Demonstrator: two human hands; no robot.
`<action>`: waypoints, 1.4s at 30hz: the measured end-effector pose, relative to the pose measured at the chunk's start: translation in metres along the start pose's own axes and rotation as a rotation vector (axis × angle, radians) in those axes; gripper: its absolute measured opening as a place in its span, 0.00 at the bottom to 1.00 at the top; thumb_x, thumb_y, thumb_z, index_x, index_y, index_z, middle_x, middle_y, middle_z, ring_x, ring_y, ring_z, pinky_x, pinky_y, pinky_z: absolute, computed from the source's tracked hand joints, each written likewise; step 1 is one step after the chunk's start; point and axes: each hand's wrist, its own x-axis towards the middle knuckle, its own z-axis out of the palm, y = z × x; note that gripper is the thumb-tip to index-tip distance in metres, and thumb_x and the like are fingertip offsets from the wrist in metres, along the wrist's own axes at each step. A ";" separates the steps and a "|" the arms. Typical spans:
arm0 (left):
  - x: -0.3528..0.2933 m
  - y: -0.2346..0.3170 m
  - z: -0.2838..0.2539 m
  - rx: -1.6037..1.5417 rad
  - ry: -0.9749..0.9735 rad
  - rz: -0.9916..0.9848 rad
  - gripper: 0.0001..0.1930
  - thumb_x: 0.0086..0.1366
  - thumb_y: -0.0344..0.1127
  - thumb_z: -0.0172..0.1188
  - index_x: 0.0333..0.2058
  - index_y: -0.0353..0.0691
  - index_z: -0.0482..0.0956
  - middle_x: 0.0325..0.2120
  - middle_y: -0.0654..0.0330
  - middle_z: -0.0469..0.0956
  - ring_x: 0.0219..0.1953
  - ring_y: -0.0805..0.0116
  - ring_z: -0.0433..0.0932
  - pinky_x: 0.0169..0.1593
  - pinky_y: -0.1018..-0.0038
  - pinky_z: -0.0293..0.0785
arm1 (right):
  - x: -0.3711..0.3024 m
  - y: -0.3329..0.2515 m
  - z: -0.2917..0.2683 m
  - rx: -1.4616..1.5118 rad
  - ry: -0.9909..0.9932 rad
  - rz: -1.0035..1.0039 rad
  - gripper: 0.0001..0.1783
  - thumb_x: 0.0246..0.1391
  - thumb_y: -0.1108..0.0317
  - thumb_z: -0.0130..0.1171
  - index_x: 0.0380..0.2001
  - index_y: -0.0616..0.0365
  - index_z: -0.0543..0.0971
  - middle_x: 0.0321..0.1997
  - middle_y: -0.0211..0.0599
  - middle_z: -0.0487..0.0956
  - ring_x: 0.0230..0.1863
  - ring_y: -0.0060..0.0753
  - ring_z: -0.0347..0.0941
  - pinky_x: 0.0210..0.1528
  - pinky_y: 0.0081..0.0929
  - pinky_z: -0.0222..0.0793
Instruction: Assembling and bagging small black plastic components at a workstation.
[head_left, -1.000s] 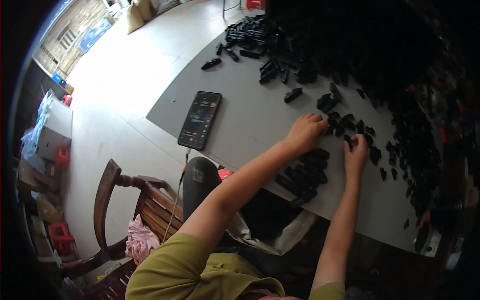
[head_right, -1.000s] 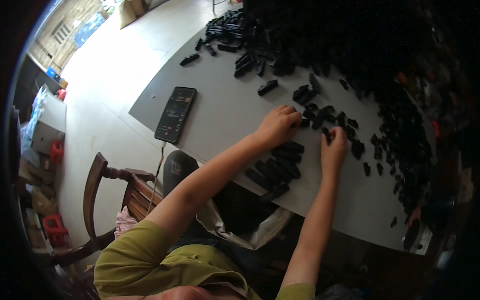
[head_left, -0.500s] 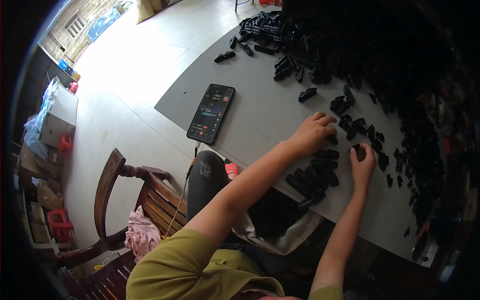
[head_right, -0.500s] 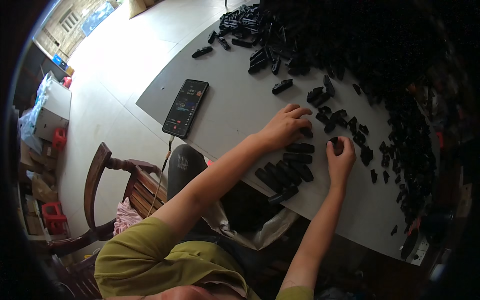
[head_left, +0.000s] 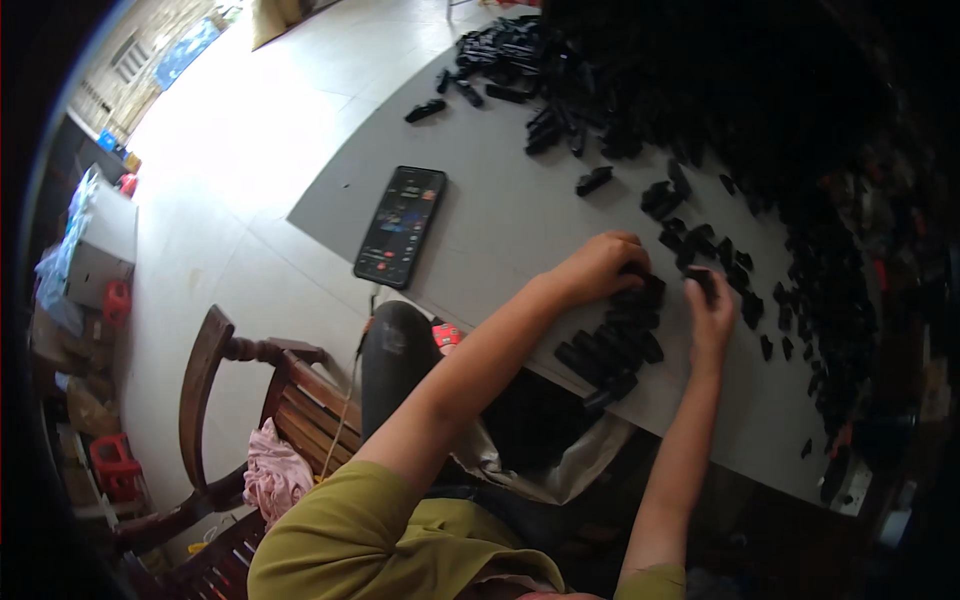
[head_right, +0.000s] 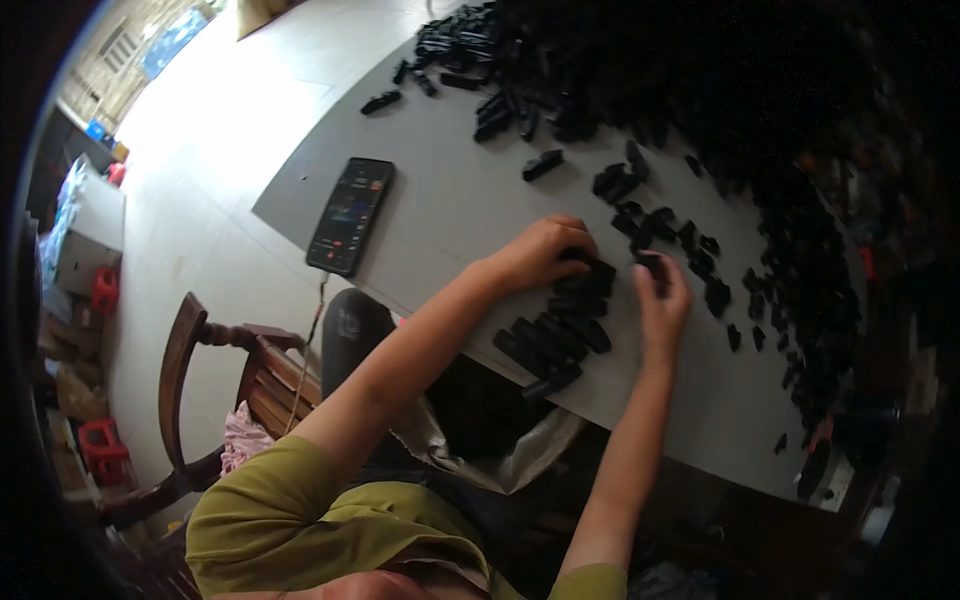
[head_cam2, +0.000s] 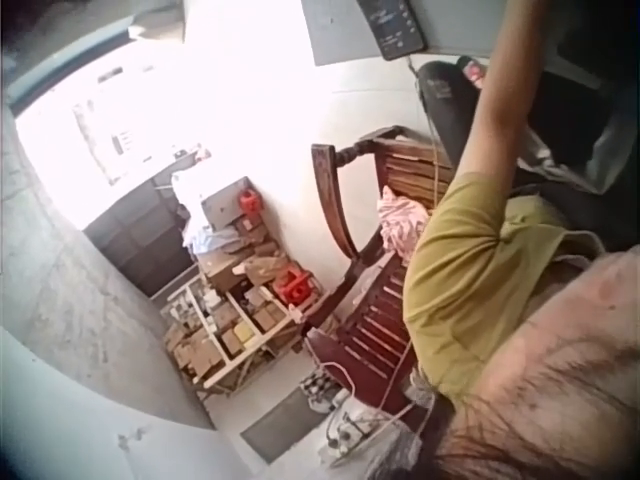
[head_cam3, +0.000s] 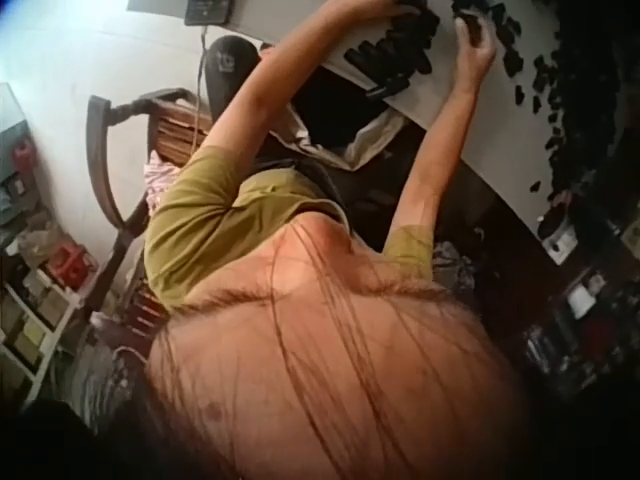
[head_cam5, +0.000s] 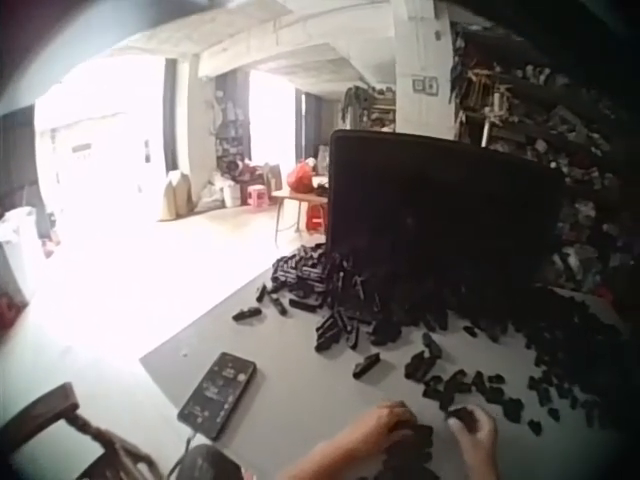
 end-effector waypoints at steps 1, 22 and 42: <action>-0.002 -0.004 0.001 0.012 0.023 0.029 0.12 0.51 0.30 0.66 0.36 0.37 0.81 0.35 0.53 0.76 0.41 0.54 0.76 0.47 0.65 0.73 | 0.000 -0.002 0.008 -0.133 -0.086 -0.076 0.09 0.53 0.70 0.62 0.38 0.59 0.78 0.39 0.28 0.76 0.42 0.22 0.70 0.47 0.20 0.65; 0.002 -0.001 0.007 -0.046 0.056 -0.020 0.12 0.45 0.25 0.68 0.32 0.35 0.82 0.32 0.53 0.80 0.37 0.54 0.79 0.42 0.67 0.75 | -0.001 -0.008 0.010 -0.582 -0.277 -0.333 0.19 0.39 0.73 0.70 0.40 0.60 0.83 0.41 0.32 0.75 0.47 0.32 0.69 0.51 0.27 0.65; 0.012 0.004 0.000 -0.005 -0.052 0.035 0.11 0.52 0.27 0.66 0.36 0.36 0.82 0.33 0.54 0.80 0.38 0.57 0.79 0.44 0.68 0.74 | 0.004 -0.001 -0.003 -0.615 -0.248 -0.461 0.18 0.45 0.68 0.68 0.43 0.55 0.83 0.36 0.28 0.73 0.40 0.30 0.69 0.45 0.27 0.67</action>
